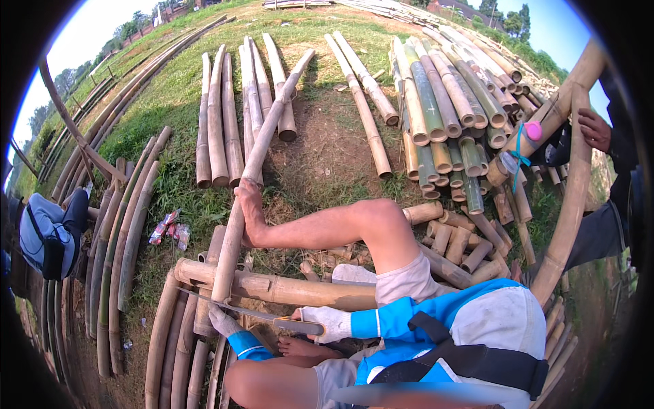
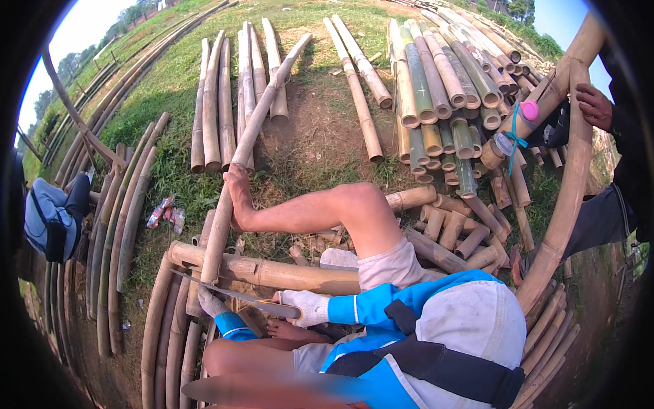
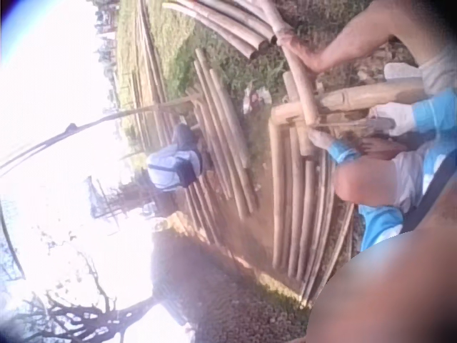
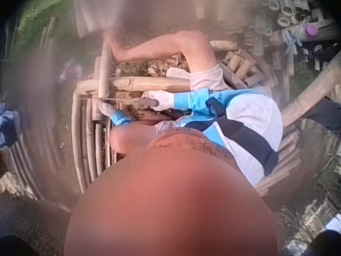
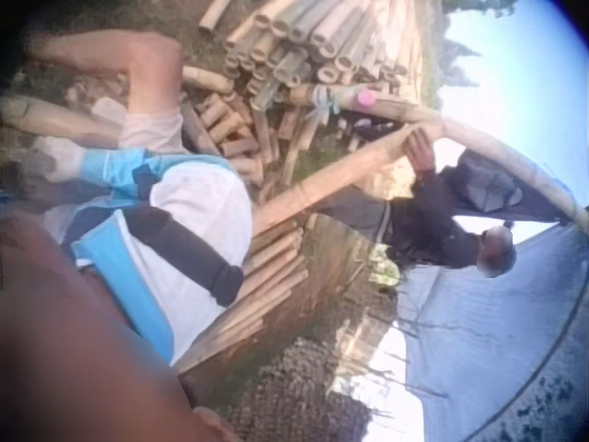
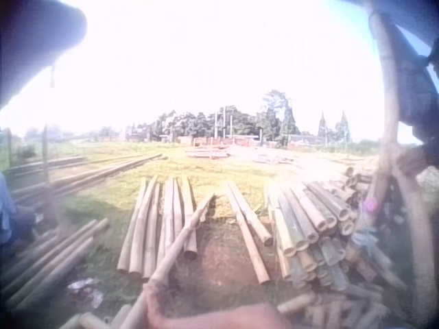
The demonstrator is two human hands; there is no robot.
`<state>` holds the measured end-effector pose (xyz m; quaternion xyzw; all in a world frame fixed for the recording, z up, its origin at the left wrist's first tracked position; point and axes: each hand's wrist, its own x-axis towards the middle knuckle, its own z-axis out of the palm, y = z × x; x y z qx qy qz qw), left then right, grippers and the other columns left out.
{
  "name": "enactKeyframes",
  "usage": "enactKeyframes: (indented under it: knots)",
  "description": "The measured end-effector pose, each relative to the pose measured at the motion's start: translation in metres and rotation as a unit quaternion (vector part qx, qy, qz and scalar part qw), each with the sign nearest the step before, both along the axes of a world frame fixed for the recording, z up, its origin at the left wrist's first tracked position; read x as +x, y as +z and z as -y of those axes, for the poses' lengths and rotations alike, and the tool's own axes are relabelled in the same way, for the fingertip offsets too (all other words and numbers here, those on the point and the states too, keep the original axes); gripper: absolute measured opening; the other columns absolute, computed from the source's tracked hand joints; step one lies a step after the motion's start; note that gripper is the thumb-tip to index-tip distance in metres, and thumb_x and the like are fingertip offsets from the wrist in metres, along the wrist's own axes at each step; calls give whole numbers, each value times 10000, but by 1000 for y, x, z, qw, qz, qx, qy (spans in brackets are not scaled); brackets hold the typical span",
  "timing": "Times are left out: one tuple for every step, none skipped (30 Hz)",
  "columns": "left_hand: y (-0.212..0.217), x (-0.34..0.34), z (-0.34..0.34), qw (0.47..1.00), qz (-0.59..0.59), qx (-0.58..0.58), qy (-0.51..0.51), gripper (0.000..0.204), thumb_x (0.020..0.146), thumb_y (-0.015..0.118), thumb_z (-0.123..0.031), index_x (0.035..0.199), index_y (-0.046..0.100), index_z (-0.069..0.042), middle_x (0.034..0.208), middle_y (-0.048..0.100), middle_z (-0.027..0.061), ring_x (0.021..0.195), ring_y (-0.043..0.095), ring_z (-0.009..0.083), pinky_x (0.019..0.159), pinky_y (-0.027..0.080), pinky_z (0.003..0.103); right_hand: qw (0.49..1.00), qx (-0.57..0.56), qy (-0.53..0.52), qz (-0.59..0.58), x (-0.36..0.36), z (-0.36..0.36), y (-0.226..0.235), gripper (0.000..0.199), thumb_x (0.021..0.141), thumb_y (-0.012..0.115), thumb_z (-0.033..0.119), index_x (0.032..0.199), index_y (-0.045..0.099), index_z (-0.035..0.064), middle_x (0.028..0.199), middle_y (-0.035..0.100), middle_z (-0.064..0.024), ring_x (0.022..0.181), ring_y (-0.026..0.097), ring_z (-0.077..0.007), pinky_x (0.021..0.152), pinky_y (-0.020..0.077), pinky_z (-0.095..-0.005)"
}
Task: The person sits on the ground and uses a hand saw to cut long bamboo poles into shorter sections. They hold the bamboo with their hands and feet, saw through it, and place the cut pieces aside.
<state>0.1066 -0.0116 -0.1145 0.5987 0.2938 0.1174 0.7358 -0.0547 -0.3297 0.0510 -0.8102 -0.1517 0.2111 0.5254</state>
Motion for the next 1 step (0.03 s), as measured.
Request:
enactKeyframes:
  knots:
    - [4, -1, 12, 1000, -3, 0, -15, 591, 1064, 573, -502, 1244, 665, 53, 1089, 702, 156, 958, 630, 209, 853, 514, 345, 999, -9, -26, 33, 27, -32, -7, 576, 814, 734, 114, 1352, 529, 131, 1103, 672, -161, 1021, 692, -344, 855, 549, -446]
